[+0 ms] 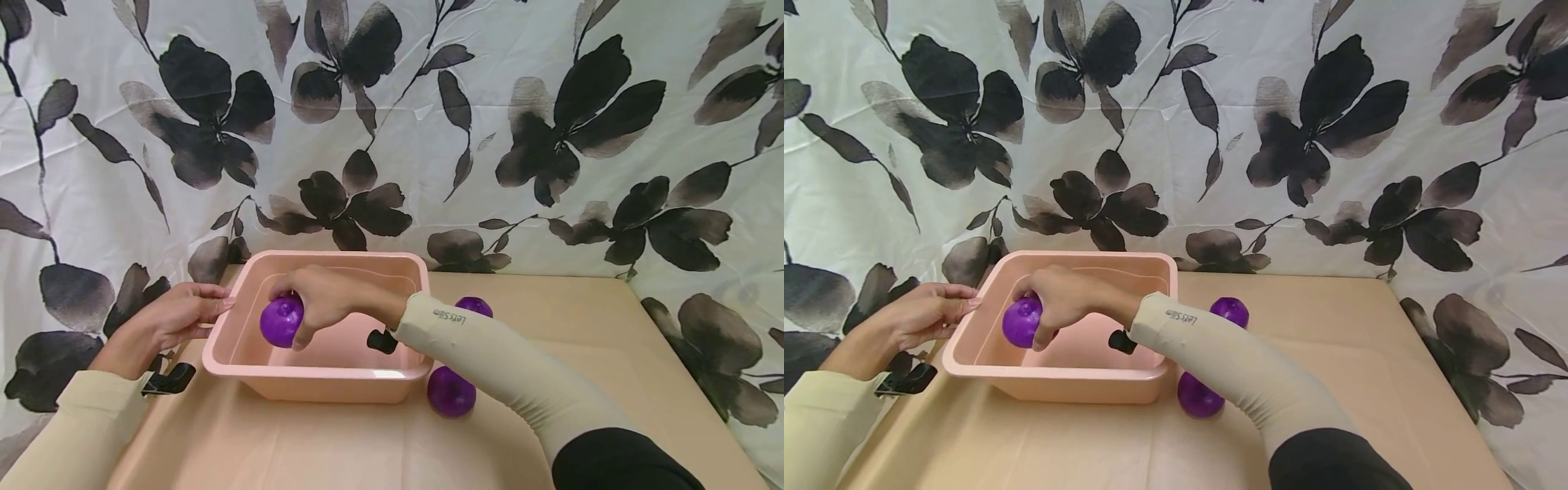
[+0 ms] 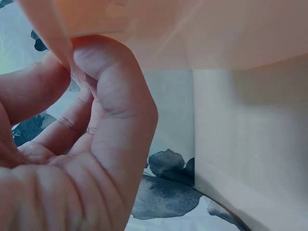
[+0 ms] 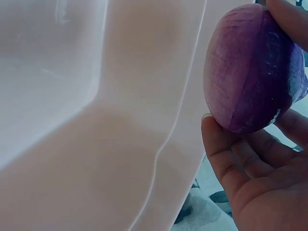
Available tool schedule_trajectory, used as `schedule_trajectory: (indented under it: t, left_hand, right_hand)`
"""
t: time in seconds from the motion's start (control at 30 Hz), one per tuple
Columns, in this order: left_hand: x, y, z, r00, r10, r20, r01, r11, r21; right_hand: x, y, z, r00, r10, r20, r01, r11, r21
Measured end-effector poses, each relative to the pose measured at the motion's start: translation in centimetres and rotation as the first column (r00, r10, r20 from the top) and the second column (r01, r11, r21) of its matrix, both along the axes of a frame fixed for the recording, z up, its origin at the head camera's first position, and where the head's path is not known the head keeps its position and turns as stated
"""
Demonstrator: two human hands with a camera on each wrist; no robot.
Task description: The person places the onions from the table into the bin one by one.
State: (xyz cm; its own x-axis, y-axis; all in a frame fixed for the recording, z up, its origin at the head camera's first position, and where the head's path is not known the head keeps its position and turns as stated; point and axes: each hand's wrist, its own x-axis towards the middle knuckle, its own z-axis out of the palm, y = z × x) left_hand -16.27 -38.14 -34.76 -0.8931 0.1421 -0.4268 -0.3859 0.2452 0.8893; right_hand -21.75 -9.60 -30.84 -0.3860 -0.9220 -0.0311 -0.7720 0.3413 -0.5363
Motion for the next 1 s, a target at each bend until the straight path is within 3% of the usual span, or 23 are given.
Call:
schedule_trajectory:
  t: [0.67,1.0]
  left_hand:
    - [-0.2,0.3,0.0,1.000,0.010,0.001,-0.010,1.000,-0.025]
    - [0.0,0.3,0.1,1.000,0.017,0.005,-0.017,1.000,-0.008]
  right_hand:
    - [-0.6,-1.6,-1.5,0.996,0.084,-0.027,-0.082,0.993,0.085]
    - [-0.8,-2.4,-2.3,0.991,0.133,0.008,-0.133,0.979,0.153]
